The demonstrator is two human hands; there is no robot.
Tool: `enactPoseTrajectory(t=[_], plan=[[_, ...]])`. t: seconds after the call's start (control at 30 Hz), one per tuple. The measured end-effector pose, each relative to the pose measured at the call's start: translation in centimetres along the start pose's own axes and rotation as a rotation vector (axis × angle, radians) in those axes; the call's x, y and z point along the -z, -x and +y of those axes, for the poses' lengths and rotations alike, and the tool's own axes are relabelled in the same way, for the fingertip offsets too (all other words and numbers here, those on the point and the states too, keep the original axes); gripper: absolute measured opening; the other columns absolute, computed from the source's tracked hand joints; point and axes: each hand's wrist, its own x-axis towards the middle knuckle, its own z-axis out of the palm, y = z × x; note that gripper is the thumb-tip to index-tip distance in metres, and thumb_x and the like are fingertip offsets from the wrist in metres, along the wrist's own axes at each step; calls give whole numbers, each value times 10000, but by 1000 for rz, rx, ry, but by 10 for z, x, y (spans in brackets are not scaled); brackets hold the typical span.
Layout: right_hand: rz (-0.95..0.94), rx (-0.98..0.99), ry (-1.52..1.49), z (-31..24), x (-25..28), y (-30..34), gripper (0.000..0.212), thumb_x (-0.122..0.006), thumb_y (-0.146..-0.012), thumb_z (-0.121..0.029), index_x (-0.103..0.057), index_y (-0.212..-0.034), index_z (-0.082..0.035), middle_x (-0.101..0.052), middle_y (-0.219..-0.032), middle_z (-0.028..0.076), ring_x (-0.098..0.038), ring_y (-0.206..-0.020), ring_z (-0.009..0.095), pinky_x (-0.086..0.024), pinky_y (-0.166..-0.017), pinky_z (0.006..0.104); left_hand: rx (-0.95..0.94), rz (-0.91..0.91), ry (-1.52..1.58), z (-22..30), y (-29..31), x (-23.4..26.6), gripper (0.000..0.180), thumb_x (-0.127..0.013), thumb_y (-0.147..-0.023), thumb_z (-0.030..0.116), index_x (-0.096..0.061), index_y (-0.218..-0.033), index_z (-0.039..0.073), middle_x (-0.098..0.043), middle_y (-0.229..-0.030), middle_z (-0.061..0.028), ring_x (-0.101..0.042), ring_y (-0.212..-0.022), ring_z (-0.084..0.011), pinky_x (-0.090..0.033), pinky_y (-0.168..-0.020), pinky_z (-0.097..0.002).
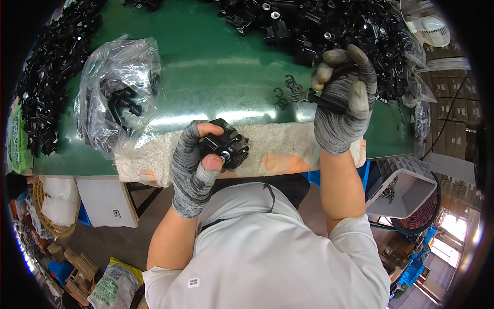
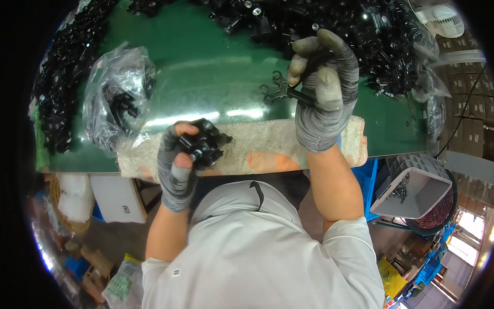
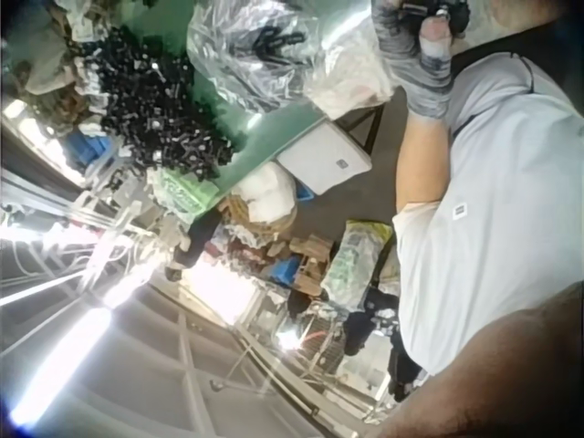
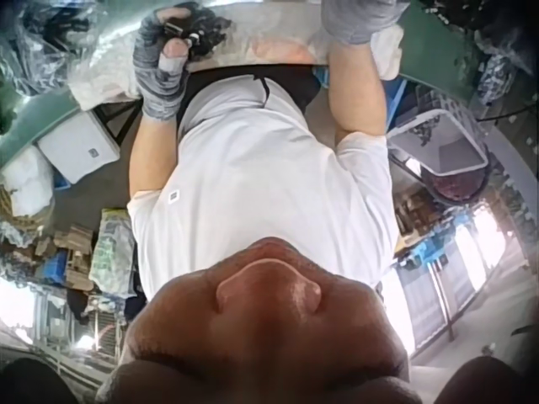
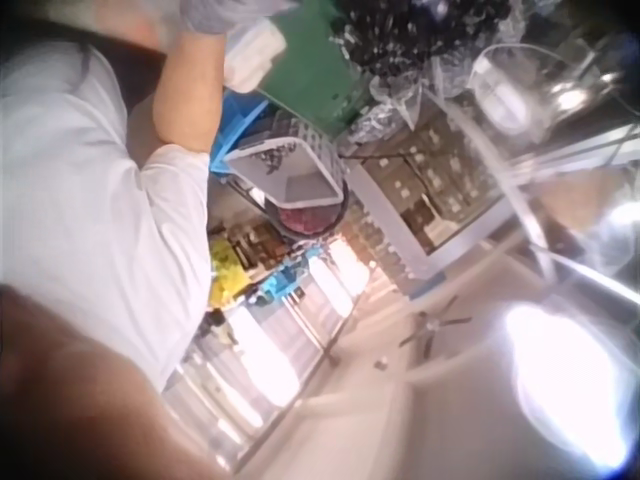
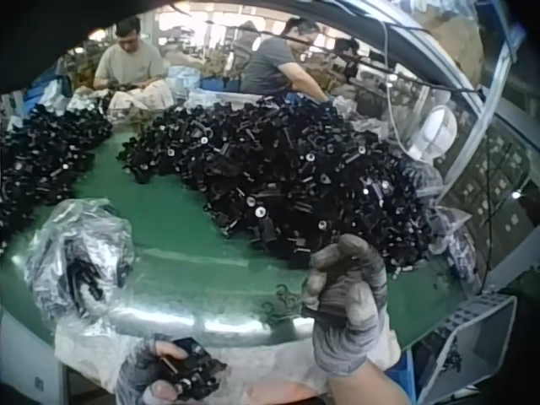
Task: Assembling small black plastic and metal components and placing them into plastic bags at a factory workbench.
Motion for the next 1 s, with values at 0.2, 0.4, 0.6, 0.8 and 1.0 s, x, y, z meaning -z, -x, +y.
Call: enactPoseTrajectory(t=[0.2, 0.4, 0.6, 0.8, 1.0], plan=[[-53, -18, 0, -4, 6, 3, 498, -641, -974, -295, -535, -1372, -16, -658, -1131, 174, -617, -837, 137, -535, -694, 255, 37, 18, -1, 5, 0, -1, 752, -834, -745, 589, -553, -1202, 61, -618, -1175, -146, -695, -1015, -264, -603, -739, -282], [-62, -60, 33, 2, 6, 9, 475, -636, -976, -277, -542, -1366, -23, -659, -1109, 153, -608, -815, 127, -527, -679, 247, 32, 32, 11, 6, 0, -5, 750, -831, -750, 586, -552, -1204, 59, -621, -1184, -152, -693, -1022, -263, -607, -757, -296], [-17, -75, 56, 0, 7, 10, 473, -659, -961, -264, -550, -1360, -34, -655, -1106, 146, -611, -796, 115, -534, -670, 245, 51, 20, 81, 8, 0, -10, 748, -827, -757, 585, -548, -1211, 61, -621, -1183, -154, -688, -1040, -272, -608, -796, -317], [226, -86, 21, 1, 9, 7, 512, -648, -966, -281, -495, -1367, -1, -640, -1086, 148, -614, -793, 130, -537, -672, 247, 30, 9, 19, 4, 1, -2, 744, -827, -763, 578, -544, -1214, 59, -619, -1186, -152, -690, -1041, -278, -604, -805, -319], [475, -112, -23, 3, 3, 8, 571, -650, -973, -314, -441, -1393, 11, -613, -1075, 124, -602, -827, 124, -535, -665, 247, 17, 4, 20, 3, 1, -2, 741, -825, -764, 579, -545, -1211, 57, -619, -1184, -155, -692, -1036, -284, -601, -814, -324]])
